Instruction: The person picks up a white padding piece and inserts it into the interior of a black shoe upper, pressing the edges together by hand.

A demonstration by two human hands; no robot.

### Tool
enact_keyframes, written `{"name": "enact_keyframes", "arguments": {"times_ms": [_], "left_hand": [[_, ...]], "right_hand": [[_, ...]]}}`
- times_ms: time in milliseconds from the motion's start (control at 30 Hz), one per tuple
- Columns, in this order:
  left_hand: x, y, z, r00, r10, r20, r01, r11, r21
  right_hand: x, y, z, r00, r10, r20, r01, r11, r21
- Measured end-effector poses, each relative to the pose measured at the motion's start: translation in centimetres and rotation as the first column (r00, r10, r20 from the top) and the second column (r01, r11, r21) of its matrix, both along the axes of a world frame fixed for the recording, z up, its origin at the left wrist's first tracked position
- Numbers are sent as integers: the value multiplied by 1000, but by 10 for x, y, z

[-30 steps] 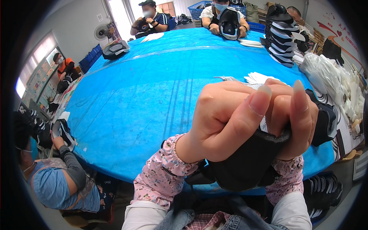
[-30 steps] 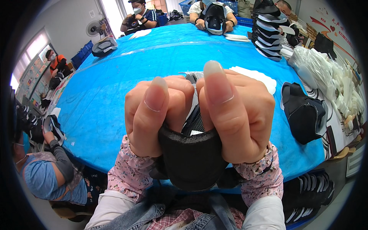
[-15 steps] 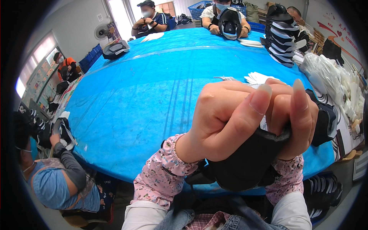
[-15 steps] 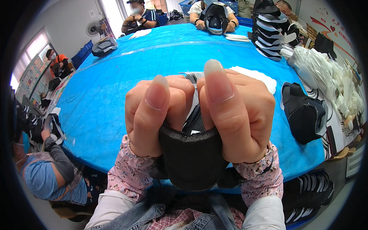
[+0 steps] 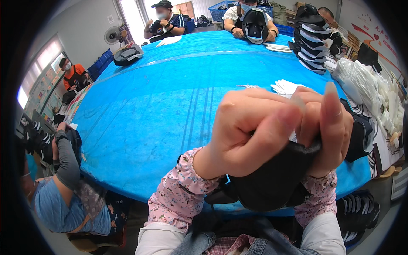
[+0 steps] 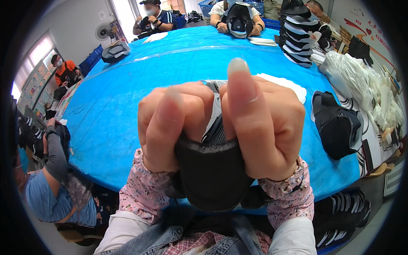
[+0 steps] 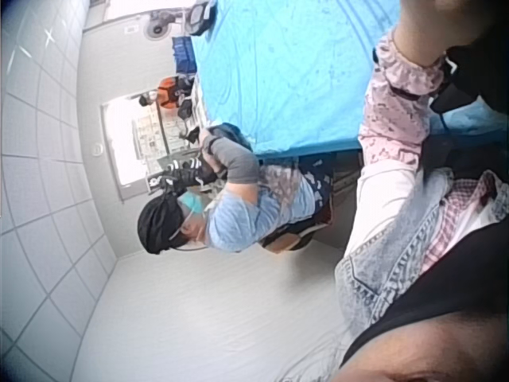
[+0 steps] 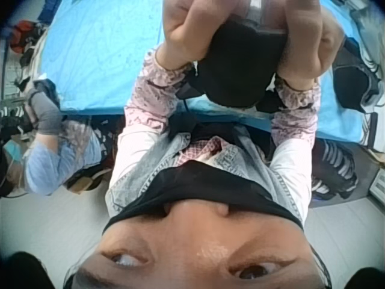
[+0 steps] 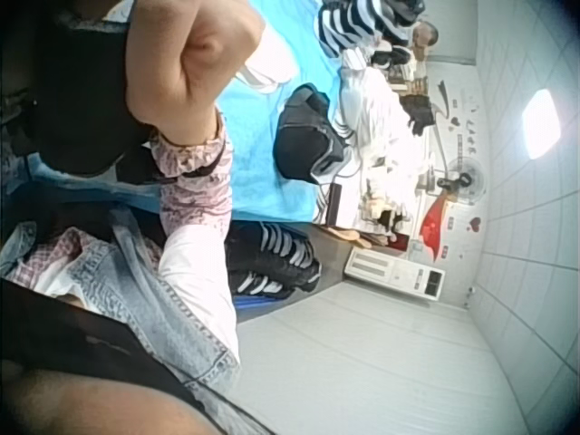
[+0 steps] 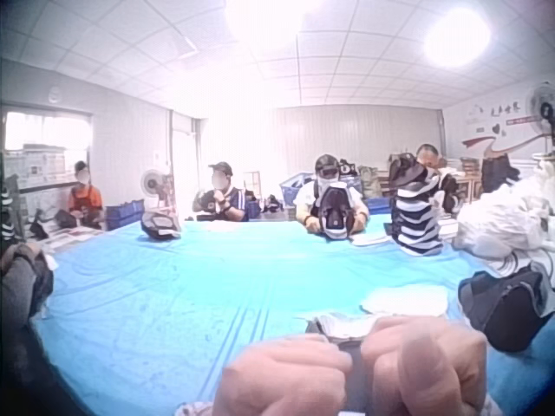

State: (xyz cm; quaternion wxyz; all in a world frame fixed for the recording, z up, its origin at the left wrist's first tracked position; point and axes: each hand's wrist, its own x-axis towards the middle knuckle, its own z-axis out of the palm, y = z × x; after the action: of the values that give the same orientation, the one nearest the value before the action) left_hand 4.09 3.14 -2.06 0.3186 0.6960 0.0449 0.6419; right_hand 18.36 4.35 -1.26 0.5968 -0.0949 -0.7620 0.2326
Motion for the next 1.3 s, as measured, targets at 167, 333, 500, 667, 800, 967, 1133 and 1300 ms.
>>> {"name": "enact_keyframes", "arguments": {"times_ms": [167, 333, 500, 667, 800, 967, 1133, 1300], "left_hand": [[-9, 4, 3, 982, -13, -190, 20, 999, 36], [-4, -5, 7, 990, 6, -138, -26, 990, -137], [-5, -3, 6, 984, 44, -170, -66, 989, -129], [-10, 7, 5, 971, -28, -239, 40, 998, 46], [-10, 6, 3, 970, -40, -240, 38, 999, -15], [-5, -2, 4, 984, -3, -180, -16, 994, -105], [-3, 0, 1, 990, 10, -144, -20, 997, -70], [-4, 3, -1, 990, 22, -137, -29, 999, -45]], "right_hand": [[-3, 4, -4, 999, 46, 0, -46, 996, 81], [-8, 5, -5, 999, 48, -17, -48, 998, 28], [-5, 8, -4, 1000, 20, -8, -19, 998, 55], [-1, 7, -3, 999, -32, 40, 27, 993, 112], [-1, 7, -2, 996, -74, 50, 66, 987, 146], [-3, 10, -4, 1000, -7, -9, 8, 997, 83], [-4, 9, -4, 1000, 16, -7, -16, 995, 95], [-6, 8, -4, 999, 50, 3, -50, 995, 83]]}}
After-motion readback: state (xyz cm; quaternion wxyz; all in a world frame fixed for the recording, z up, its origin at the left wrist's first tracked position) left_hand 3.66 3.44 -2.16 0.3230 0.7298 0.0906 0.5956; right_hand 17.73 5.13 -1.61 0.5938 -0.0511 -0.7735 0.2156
